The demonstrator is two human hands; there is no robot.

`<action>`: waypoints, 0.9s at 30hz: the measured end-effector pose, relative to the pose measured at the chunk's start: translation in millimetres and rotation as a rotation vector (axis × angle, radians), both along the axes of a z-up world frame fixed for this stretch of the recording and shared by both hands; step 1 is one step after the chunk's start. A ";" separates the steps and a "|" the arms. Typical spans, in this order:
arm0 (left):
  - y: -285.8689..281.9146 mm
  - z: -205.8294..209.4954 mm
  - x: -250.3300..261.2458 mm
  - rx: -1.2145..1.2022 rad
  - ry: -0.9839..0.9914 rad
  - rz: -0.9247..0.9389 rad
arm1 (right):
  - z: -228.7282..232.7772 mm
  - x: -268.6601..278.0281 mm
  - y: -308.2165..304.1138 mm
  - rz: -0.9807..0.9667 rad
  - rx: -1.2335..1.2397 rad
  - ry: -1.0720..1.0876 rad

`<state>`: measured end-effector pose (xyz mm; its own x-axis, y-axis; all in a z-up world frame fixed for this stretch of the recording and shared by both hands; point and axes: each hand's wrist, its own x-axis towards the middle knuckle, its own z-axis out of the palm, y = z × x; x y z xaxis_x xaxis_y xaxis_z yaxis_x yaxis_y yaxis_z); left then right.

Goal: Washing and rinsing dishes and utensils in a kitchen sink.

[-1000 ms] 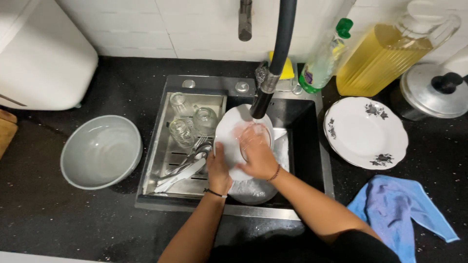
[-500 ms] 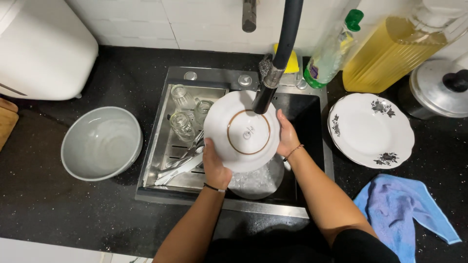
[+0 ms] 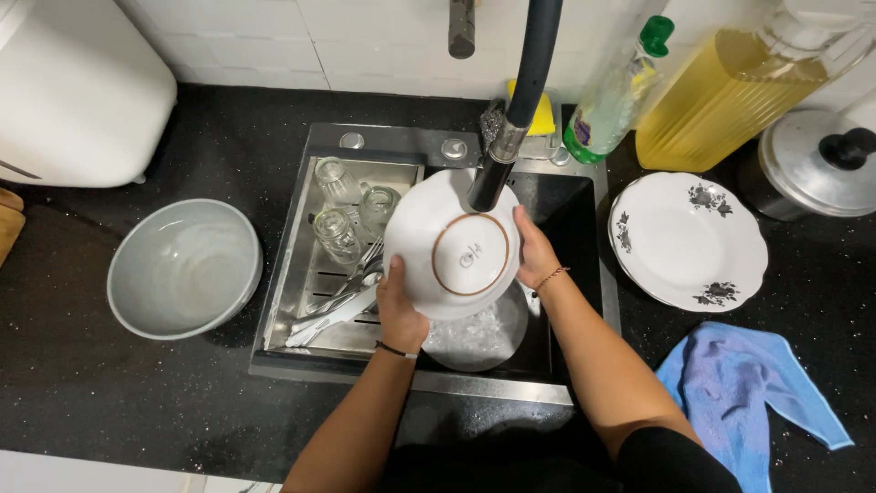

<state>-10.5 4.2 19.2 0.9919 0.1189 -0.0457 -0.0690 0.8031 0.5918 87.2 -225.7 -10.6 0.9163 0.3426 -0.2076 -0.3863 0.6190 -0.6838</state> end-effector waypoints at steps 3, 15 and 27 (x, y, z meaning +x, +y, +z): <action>-0.5 -15.7 1.3 0.136 -0.023 0.039 | 11.6 2.3 6.6 -0.205 -0.078 0.133; -1.9 -39.4 4.8 0.204 0.060 -0.132 | -34.9 21.6 -81.2 0.303 -0.055 -0.192; -7.6 -22.5 11.9 0.460 0.226 -0.273 | 38.7 -29.0 -91.0 0.172 -0.437 -0.187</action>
